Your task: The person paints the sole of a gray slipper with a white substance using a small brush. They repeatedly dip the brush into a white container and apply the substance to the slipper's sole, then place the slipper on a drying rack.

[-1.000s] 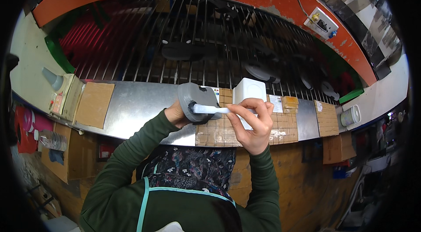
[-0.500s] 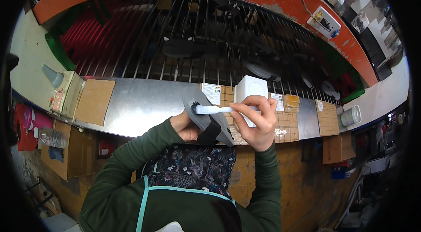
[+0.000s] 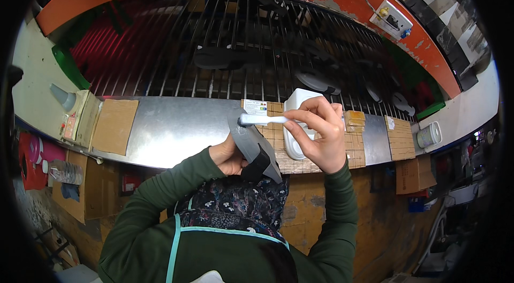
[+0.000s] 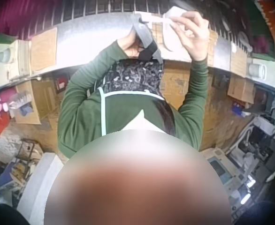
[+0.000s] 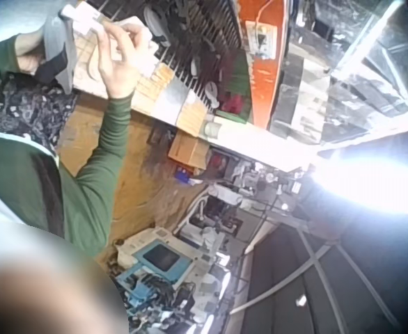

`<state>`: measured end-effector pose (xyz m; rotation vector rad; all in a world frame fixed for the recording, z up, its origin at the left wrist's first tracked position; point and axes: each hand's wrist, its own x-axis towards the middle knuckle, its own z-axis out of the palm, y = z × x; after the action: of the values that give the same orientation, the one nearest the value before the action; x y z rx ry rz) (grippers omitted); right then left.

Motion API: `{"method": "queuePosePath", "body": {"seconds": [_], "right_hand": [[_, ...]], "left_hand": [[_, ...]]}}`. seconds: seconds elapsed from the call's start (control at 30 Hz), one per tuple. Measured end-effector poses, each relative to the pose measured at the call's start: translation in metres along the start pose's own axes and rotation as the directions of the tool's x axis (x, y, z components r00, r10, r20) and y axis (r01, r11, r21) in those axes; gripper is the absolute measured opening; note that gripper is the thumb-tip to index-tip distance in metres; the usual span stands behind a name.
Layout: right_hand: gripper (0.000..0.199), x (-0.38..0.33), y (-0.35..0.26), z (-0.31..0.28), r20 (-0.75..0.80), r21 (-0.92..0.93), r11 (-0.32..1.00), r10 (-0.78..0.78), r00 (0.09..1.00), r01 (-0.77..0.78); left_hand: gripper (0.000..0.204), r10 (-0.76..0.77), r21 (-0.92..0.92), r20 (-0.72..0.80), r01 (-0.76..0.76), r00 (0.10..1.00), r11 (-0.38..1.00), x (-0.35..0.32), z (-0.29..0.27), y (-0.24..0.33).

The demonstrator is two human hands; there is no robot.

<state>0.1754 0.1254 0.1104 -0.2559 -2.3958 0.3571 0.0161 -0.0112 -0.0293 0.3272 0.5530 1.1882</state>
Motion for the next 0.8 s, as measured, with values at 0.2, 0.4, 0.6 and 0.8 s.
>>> {"method": "queuePosePath", "body": {"seconds": [0.2, 0.4, 0.6, 0.8], "right_hand": [[0.018, -0.001, 0.005, -0.004, 0.037, -0.004, 0.999, -0.038, 0.999, 0.038], [0.018, -0.006, 0.009, -0.002, 0.044, -0.014, 0.999, -0.049, 0.998, 0.049], [0.017, -0.008, 0.012, 0.002, 0.033, 0.025, 0.999, -0.027, 0.999, 0.026], [0.015, 0.000, 0.014, -0.003, 0.038, 0.038, 0.999, 0.036, 0.999, -0.037]], "left_hand": [[0.101, -0.035, 0.038, -0.037, 0.037, 0.999, 0.999, 0.001, 0.004, 0.002], [0.099, -0.040, -0.069, -0.001, 0.040, 0.999, 0.997, 0.002, 0.007, -0.001], [0.094, -0.035, -0.053, 0.041, 0.037, 0.999, 0.998, 0.001, 0.008, 0.000], [0.090, -0.066, -0.026, -0.061, 0.065, 0.996, 0.998, 0.004, 0.011, -0.001]]}}
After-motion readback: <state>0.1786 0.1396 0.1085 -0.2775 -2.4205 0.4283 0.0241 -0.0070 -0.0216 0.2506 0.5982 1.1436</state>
